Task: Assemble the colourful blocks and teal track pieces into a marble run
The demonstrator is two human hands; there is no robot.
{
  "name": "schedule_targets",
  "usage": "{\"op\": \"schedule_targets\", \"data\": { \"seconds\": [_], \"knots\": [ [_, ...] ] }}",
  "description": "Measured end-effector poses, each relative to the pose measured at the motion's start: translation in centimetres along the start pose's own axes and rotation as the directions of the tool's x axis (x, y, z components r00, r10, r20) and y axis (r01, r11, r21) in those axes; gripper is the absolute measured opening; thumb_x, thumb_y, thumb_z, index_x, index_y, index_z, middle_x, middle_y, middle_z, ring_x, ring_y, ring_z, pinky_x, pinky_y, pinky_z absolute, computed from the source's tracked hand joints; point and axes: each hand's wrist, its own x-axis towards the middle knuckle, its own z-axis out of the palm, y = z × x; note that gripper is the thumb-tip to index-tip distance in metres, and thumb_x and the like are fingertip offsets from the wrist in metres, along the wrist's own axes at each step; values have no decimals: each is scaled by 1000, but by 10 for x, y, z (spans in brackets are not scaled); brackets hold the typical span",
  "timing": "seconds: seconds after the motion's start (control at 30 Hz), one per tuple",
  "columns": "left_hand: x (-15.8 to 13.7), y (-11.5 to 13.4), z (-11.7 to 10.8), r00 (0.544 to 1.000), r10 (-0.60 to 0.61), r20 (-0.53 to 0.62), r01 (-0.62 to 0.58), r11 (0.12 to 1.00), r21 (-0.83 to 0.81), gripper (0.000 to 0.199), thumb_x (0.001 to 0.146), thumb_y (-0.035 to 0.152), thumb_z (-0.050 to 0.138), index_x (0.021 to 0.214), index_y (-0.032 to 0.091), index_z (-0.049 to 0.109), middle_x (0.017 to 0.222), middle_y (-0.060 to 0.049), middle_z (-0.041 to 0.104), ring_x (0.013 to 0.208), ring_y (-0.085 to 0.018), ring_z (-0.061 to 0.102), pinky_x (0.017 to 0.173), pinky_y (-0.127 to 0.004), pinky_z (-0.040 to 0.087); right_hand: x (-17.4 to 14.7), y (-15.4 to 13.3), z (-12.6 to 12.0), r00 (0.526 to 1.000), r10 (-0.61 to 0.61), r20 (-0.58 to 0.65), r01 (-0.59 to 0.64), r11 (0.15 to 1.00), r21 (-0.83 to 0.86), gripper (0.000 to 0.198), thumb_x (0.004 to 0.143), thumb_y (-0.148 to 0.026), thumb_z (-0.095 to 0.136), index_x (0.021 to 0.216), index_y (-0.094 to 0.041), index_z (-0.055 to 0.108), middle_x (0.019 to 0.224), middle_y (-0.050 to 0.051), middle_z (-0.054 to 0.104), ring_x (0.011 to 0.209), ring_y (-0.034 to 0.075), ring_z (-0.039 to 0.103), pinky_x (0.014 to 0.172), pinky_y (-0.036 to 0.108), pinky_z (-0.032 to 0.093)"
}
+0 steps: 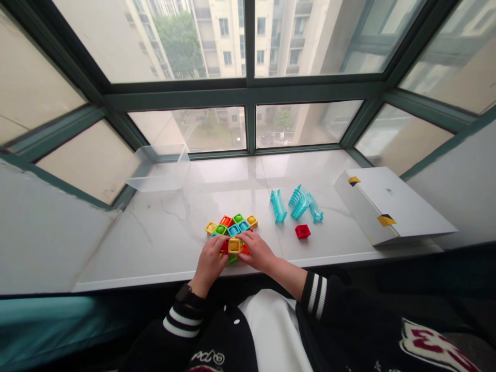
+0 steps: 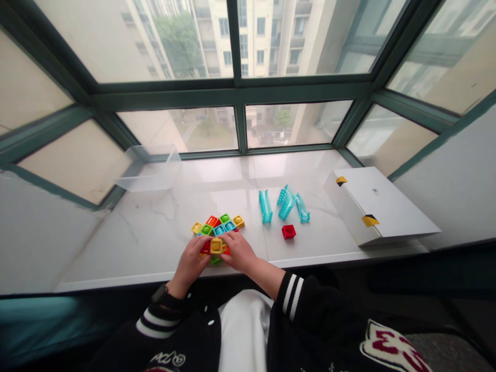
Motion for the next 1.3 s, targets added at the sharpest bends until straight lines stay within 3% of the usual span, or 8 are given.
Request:
{"op": "schedule_targets", "data": {
  "seconds": [0.2,0.33,0.47,0.67,0.83,0.93,1.03,1.3],
  "knots": [
    [10,11,3,1000,-23,18,25,996,-89,42,90,26,68,132,26,63,128,-9,70,118,-30,65,106,-49,53,-10,6,-30,994,9,-110,2,996,92,49,82,-21,83,128,-28,69,122,7,69,113,26,67,100,43,58],
    [21,7,10,996,-84,-26,83,995,-48,42,91,33,71,131,24,64,124,-11,72,116,-32,66,104,-49,53,-21,19,-50,971,85,-223,-49,986,162,39,86,-28,81,123,-27,68,118,7,67,96,21,69,77,35,62],
    [29,0,10,995,-96,-35,97,995,30,42,88,28,70,130,25,65,124,-10,70,117,-32,65,106,-49,52,-39,32,-69,936,153,-316,-87,973,216,38,87,-34,80,121,-24,66,116,8,66,89,20,70,74,35,64],
    [30,-12,13,989,-141,-34,144,979,141,47,89,27,65,136,23,63,129,-12,65,118,-33,63,106,-52,53,-69,44,-81,924,255,-283,-148,925,351,42,88,-44,80,123,-24,66,117,9,67,97,23,72,78,37,66],
    [30,-3,8,988,-122,-94,134,981,142,58,88,34,72,144,24,58,146,-16,54,137,-38,51,116,-60,45,-78,47,-78,916,326,-232,-207,882,423,45,91,-48,76,127,-24,63,117,9,70,98,24,72,83,40,66],
    [32,20,-3,989,-62,-134,66,998,22,44,95,39,68,136,24,63,143,-15,57,136,-35,52,118,-58,43,-73,39,-77,930,282,-237,-173,903,393,42,92,-45,75,127,-24,64,119,10,68,100,24,71,81,39,66],
    [35,48,-8,999,-30,-30,23,979,-203,23,100,41,61,113,25,72,133,-11,63,129,-30,59,115,-51,47,-64,24,-78,944,204,-258,-104,929,354,40,93,-42,75,127,-25,65,120,9,66,101,23,70,79,36,67],
    [33,94,16,962,-81,260,236,723,-649,31,98,49,64,115,24,73,131,-12,65,123,-28,63,96,-39,59,-52,3,-80,965,90,-247,-5,945,326,41,93,-39,76,130,-26,65,129,11,60,103,23,70,81,37,68]
  ]
}}
